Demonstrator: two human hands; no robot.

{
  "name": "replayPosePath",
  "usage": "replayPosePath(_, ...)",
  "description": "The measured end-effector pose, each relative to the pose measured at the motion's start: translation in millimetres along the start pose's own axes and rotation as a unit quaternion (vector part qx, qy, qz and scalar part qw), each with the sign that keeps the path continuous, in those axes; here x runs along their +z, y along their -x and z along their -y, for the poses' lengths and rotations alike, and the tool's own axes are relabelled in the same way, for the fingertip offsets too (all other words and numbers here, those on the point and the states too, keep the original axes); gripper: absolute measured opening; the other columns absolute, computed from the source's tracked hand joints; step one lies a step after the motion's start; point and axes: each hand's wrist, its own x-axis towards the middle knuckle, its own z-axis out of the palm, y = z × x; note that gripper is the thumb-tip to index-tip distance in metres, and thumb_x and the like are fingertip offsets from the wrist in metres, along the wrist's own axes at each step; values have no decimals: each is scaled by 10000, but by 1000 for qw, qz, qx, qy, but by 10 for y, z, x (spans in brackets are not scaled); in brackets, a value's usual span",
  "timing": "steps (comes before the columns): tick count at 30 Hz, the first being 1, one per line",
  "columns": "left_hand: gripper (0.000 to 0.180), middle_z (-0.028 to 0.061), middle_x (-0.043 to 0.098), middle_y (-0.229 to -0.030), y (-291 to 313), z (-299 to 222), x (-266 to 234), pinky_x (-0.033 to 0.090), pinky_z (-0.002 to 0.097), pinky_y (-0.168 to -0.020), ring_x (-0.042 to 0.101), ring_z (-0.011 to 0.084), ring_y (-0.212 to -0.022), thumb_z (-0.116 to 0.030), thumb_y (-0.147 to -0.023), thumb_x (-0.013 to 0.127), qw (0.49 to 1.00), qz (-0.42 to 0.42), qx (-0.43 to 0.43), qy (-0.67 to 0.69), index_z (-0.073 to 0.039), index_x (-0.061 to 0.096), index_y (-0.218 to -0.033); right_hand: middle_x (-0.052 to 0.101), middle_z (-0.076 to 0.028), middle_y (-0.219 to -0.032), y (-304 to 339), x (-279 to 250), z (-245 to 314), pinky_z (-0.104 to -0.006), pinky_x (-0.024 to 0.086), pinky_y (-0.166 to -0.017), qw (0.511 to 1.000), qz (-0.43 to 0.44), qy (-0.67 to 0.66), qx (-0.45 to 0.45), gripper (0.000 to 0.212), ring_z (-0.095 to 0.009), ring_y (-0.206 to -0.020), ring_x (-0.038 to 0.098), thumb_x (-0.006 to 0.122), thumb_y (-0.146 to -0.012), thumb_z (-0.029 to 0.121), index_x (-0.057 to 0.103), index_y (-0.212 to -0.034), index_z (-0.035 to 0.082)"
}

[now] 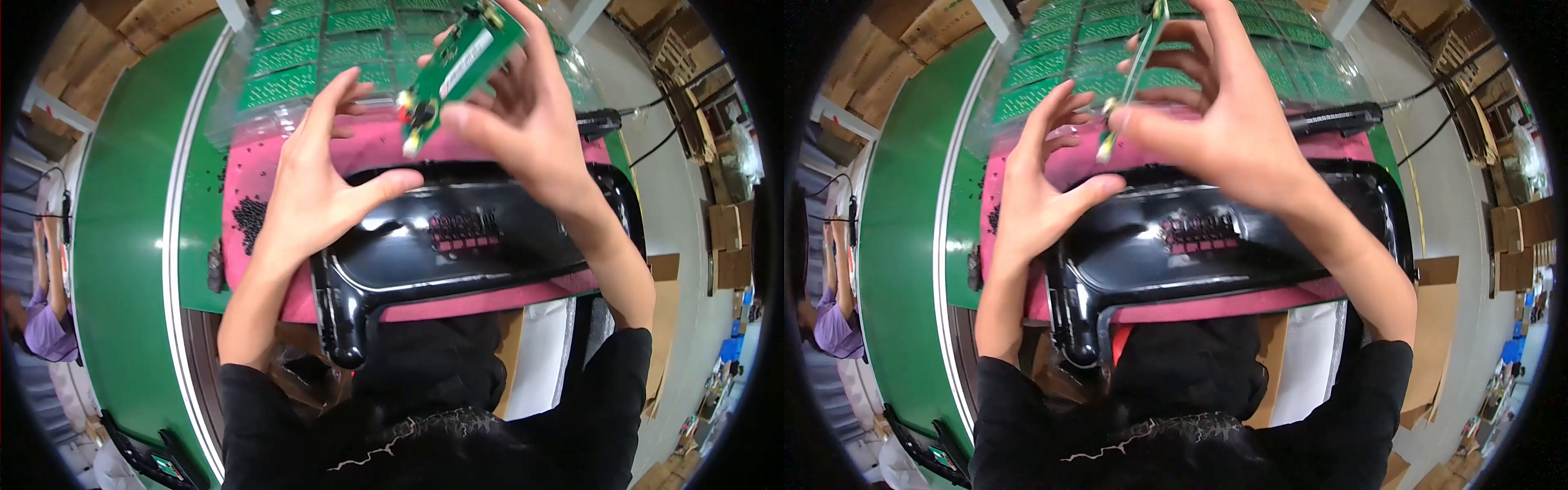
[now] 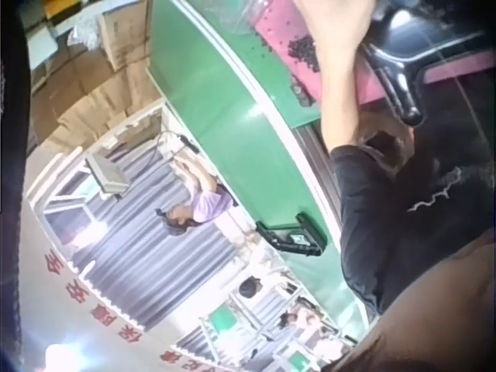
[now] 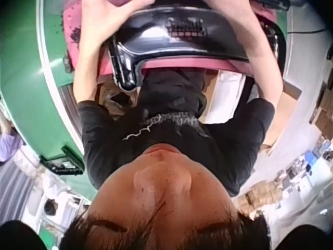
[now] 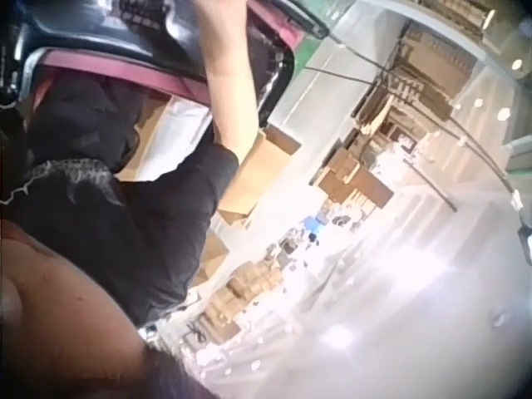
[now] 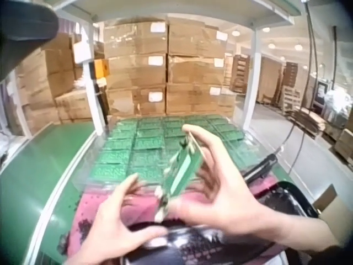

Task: Assembling circuit boards into plastic product housings using an electric screwdriver.

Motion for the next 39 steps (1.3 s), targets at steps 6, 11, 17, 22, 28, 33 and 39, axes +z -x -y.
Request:
replayPosePath(6,790,106,579,-1330,119,-101,98,501,313,-945,614,161,-1087,-117,-676,888,968,101,-43,225,-14,517,-1366,538,-172,-1312,656,-105,33,-350,476,-978,997,-33,20,-66,849,-214,-1170,573,755,-759,7,288,-1468,10)
replayPosePath(11,721,112,616,-1228,117,-92,17,523,345,-894,631,219,-1067,-151,-643,878,972,184,42,138,-43,587,-1294,647,-22,-896,1015,-502,124,-180,426,-679,974,-41,172,141,401,-35,-802,576,761,-796,-7,561,-1144,-20)
replayPosePath(17,713,149,635,-1117,169,-126,85,509,396,-880,629,314,-1015,-219,-580,890,929,341,91,111,0,614,-1200,583,31,-652,1435,-582,130,-180,404,-528,950,10,106,292,128,-1,-597,518,671,-832,-15,619,-947,-35)
replayPosePath(22,679,132,638,-1094,154,-113,62,519,384,-851,637,304,-971,-212,-578,866,920,381,76,56,-13,610,-1174,646,-19,-801,1482,-648,96,-215,458,-620,961,69,84,255,381,-62,-697,592,762,-780,4,602,-1125,-19)
replayPosePath(28,652,140,627,-1049,185,-93,144,524,377,-814,644,317,-952,-157,-574,850,939,341,29,-23,-4,591,-1153,653,-81,-932,1310,-846,-127,-283,487,-714,944,129,265,149,605,-181,-795,614,879,-614,136,625,-1154,37)
replayPosePath(33,657,124,608,-1094,183,-138,218,520,405,-817,619,345,-983,-227,-605,853,940,312,26,-134,-39,590,-1177,622,-122,-1167,1169,-955,-343,-343,503,-859,943,132,293,87,584,-261,-1008,623,822,-630,109,620,-1170,18)
replayPosePath(39,689,120,570,-1132,189,-166,255,516,416,-819,601,346,-1016,-270,-616,841,924,333,18,-187,-51,575,-1213,587,-133,-1237,1170,-946,-401,-397,457,-977,936,128,311,100,585,-331,-1117,566,798,-637,86,614,-1187,11)
